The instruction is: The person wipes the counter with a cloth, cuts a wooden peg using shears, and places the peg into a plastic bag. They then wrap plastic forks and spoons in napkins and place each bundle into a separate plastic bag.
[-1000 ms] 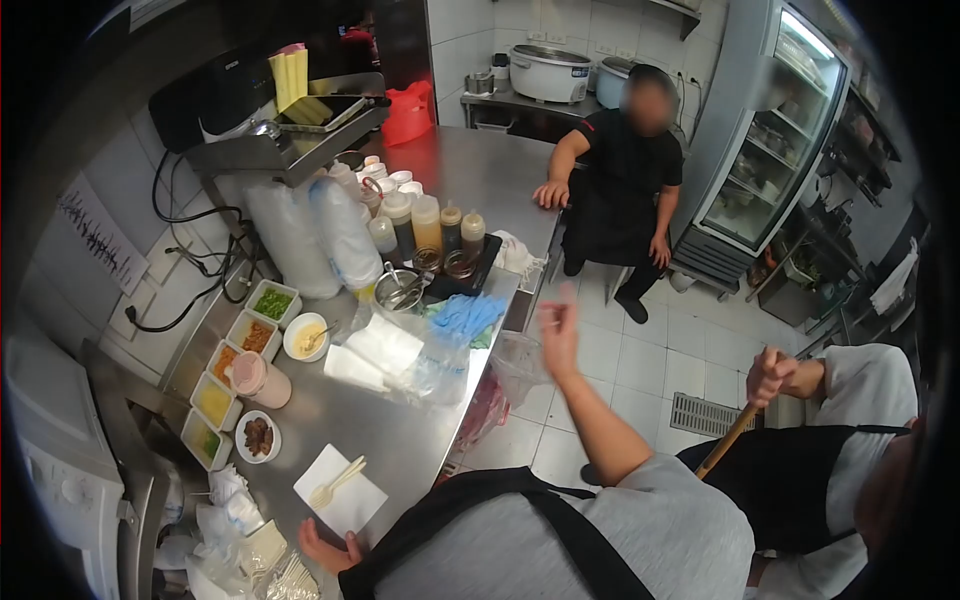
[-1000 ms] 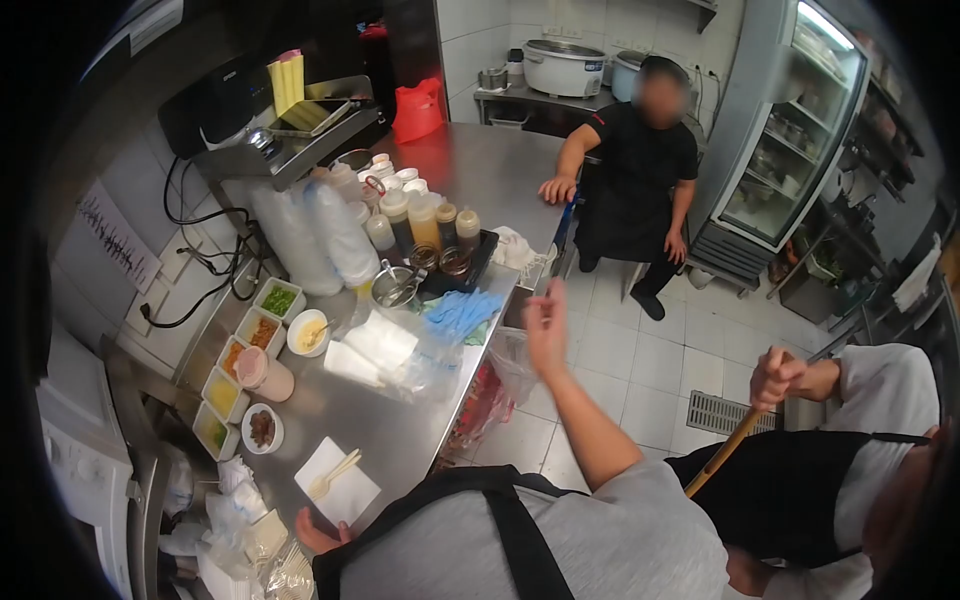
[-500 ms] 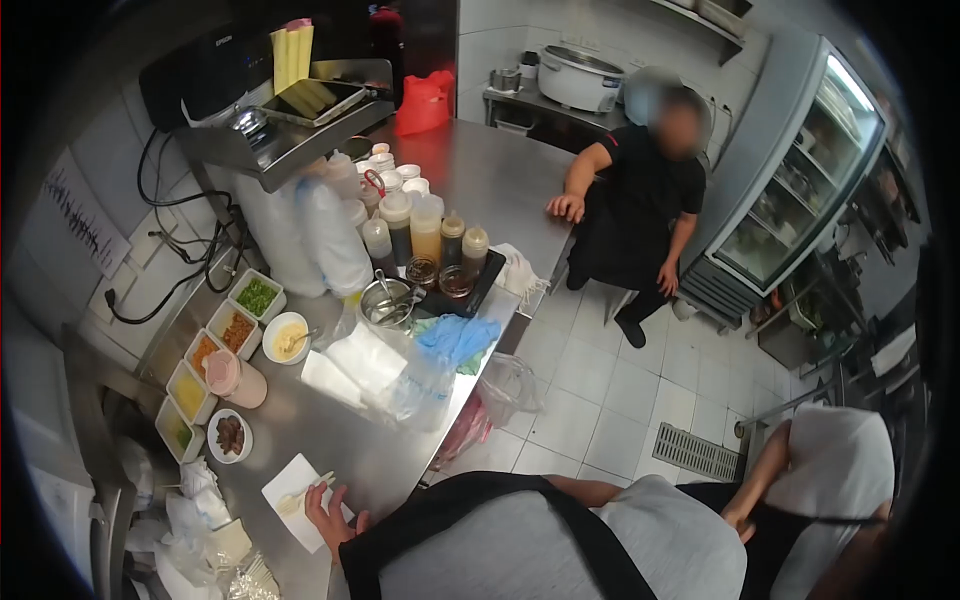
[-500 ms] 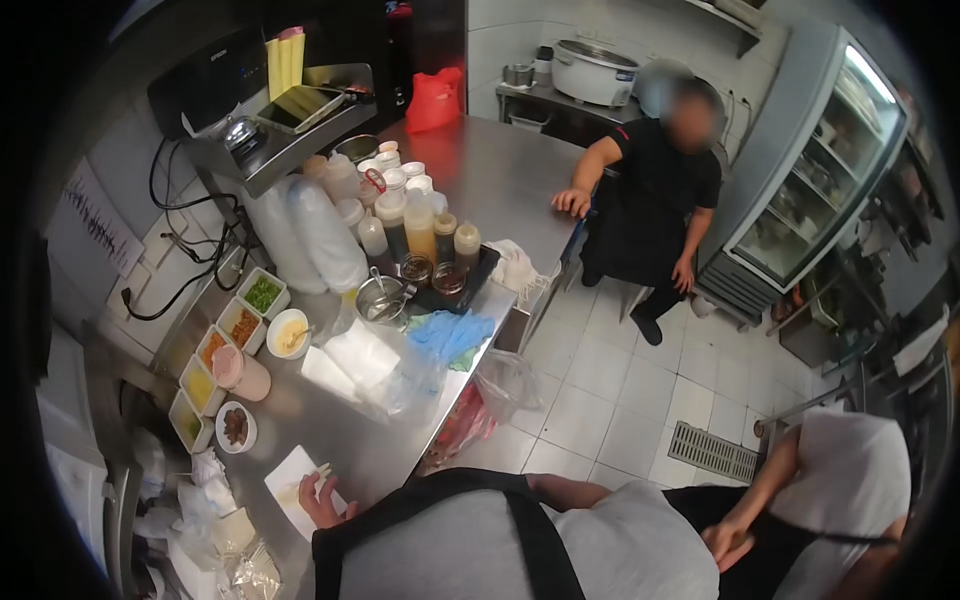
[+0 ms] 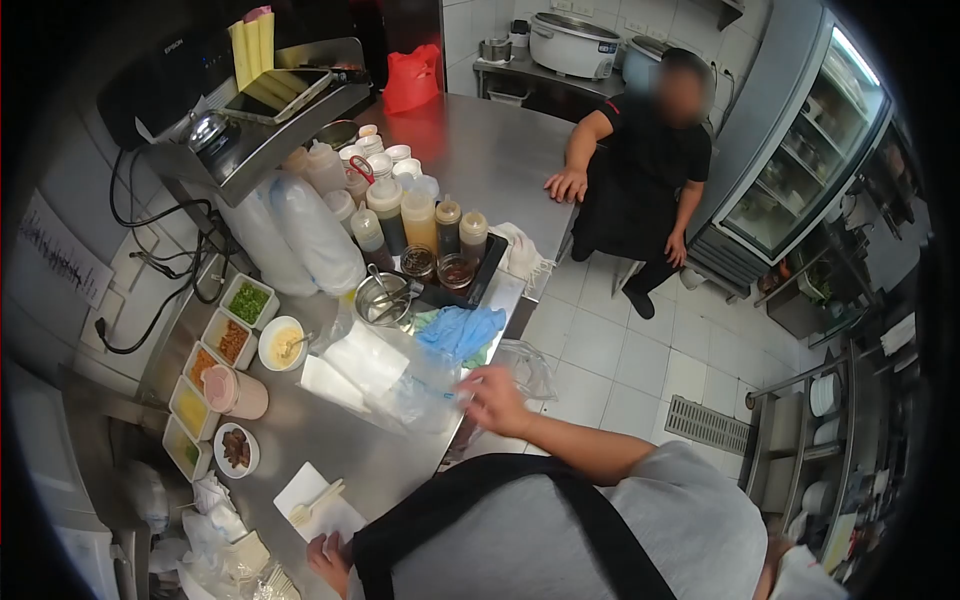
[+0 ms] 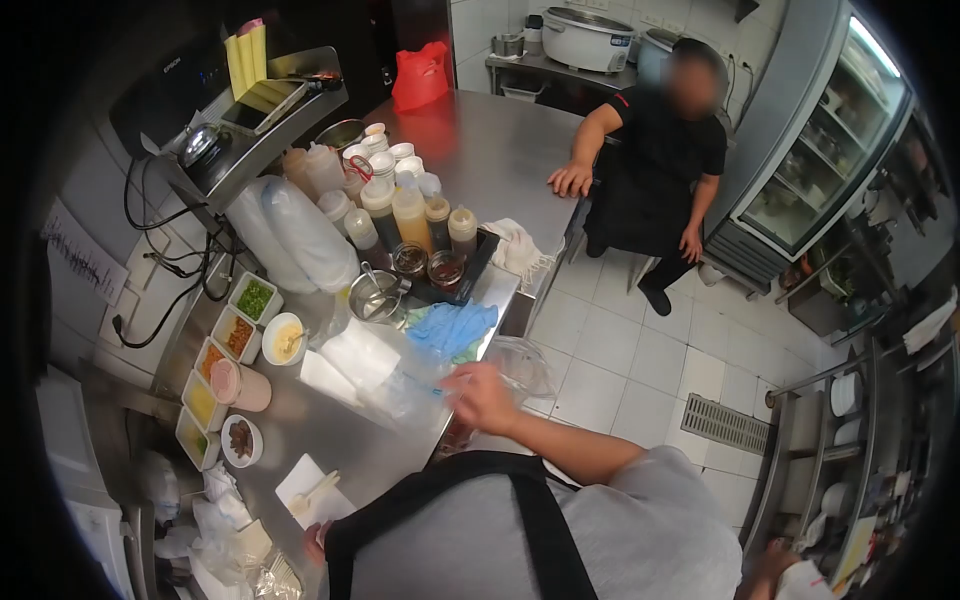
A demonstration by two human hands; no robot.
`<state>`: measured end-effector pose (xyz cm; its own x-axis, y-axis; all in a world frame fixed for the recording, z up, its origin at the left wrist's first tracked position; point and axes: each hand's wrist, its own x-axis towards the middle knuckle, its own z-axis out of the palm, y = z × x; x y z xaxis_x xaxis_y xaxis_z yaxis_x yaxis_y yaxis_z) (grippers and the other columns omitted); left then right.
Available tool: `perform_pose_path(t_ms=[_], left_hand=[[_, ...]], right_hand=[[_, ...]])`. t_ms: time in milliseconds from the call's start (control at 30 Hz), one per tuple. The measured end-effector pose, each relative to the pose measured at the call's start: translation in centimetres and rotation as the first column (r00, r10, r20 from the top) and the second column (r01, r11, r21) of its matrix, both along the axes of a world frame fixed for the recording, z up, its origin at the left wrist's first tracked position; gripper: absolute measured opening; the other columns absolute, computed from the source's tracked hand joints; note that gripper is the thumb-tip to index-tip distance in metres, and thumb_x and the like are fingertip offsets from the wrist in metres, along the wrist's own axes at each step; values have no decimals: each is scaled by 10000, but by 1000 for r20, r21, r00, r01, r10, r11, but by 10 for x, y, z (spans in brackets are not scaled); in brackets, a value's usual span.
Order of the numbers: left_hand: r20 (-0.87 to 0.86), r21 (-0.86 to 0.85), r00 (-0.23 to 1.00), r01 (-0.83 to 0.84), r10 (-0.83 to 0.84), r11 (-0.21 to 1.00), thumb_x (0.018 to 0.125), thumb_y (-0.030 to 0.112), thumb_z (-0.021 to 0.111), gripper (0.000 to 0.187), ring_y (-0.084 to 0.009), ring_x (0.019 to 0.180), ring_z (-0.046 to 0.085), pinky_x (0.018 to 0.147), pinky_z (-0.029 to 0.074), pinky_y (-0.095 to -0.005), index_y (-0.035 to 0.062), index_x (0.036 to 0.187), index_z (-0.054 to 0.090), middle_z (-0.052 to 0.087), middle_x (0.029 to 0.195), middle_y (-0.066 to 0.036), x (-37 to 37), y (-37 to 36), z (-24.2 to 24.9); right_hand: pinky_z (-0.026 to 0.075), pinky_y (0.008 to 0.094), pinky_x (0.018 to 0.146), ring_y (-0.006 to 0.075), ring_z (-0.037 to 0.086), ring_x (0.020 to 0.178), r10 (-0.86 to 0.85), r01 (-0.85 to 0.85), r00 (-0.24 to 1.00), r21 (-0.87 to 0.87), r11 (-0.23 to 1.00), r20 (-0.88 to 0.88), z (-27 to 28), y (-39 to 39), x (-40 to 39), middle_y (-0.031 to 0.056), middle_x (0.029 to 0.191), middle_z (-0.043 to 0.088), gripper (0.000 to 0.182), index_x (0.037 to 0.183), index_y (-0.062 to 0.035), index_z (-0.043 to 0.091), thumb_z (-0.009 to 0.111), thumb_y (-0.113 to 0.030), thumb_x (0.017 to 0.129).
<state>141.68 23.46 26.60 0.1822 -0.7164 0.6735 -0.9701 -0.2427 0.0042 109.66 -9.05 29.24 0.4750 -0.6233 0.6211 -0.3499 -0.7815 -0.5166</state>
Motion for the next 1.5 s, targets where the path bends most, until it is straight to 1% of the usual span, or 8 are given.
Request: perform_pose_path(t_ms=[400, 600, 733, 933, 1067, 1133, 1233, 1500], left_hand=[[2, 299, 985, -168, 175, 939, 878, 288, 546, 324, -287, 1153, 487, 909, 374, -458, 208, 1189, 582, 514, 1225, -52, -15, 0, -22], [-117, 235, 971, -179, 210, 955, 860, 641, 432, 603, -337, 1177, 454, 968, 345, -486, 188, 1230, 576, 490, 1267, -89, -25, -3, -3], [-117, 225, 970, -181, 211, 957, 862, 670, 392, 659, -353, 1199, 430, 997, 338, -498, 160, 1239, 573, 481, 1287, -105, -16, 2, -17], [-94, 275, 974, -172, 205, 946, 878, 599, 441, 648, -392, 1244, 389, 1016, 326, -503, 89, 1270, 523, 445, 1326, -140, -19, 6, -10], [-253, 158, 960, -78, 117, 984, 842, 398, 594, 566, -415, 1225, 389, 1023, 310, -498, 70, 1290, 485, 424, 1328, -176, -30, 7, 7], [-409, 134, 906, -60, 111, 989, 777, 235, 679, 558, -418, 1199, 404, 1020, 315, -492, 60, 1271, 488, 430, 1306, -193, -39, 4, 27], [-504, 172, 854, -50, 132, 984, 698, 89, 725, 537, -398, 1156, 444, 985, 367, -463, 54, 1200, 536, 478, 1244, -189, -40, 15, 49], [-453, 123, 884, -69, 118, 990, 663, 123, 768, 309, -301, 866, 566, 775, 465, -389, 82, 953, 668, 608, 894, -92, -27, 11, 53]], right_hand=[[413, 396, 888, 285, 514, 1055, 651, -657, 753, -68, 751, -93, 4, 27, 99, 77, 1105, 540, 289, 1039, -125, 627, 668, -128, 753], [466, 418, 862, 346, 538, 1016, -109, 136, 975, 135, 982, -193, 33, -93, -38, 186, 1210, 514, 426, 1082, -92, 608, 664, -24, 666], [475, 426, 843, 395, 538, 979, -763, 670, 646, -448, 592, -41, 139, -156, -158, 222, 1491, 231, 573, 1219, 59, 473, 613, 46, 664], [434, 403, 956, 373, 434, 1245, -890, 872, 439, -180, 455, -123, 143, -179, -222, 123, 1543, 128, 634, 1344, 126, 323, 584, -172, 849], [474, 375, 888, 321, 565, 1116, -615, 630, 674, -116, 768, -410, 63, -169, -203, 198, 1342, 477, 505, 1203, 61, 544, 661, -240, 814], [498, 283, 619, 143, 627, 603, -275, 415, 907, 574, 706, -318, 91, -118, -132, 106, 931, 678, 310, 1039, -25, 675, 695, -228, 805], [487, 272, 584, 138, 610, 643, 22, 5, 998, 442, 897, -56, 70, -65, -34, 72, 809, 652, 175, 936, -19, 680, 705, -105, 786], [459, 362, 767, 239, 567, 889, 865, -870, 477, 58, 490, -152, 54, 59, 171, 48, 877, 604, 219, 900, -87, 659, 731, -156, 705]])
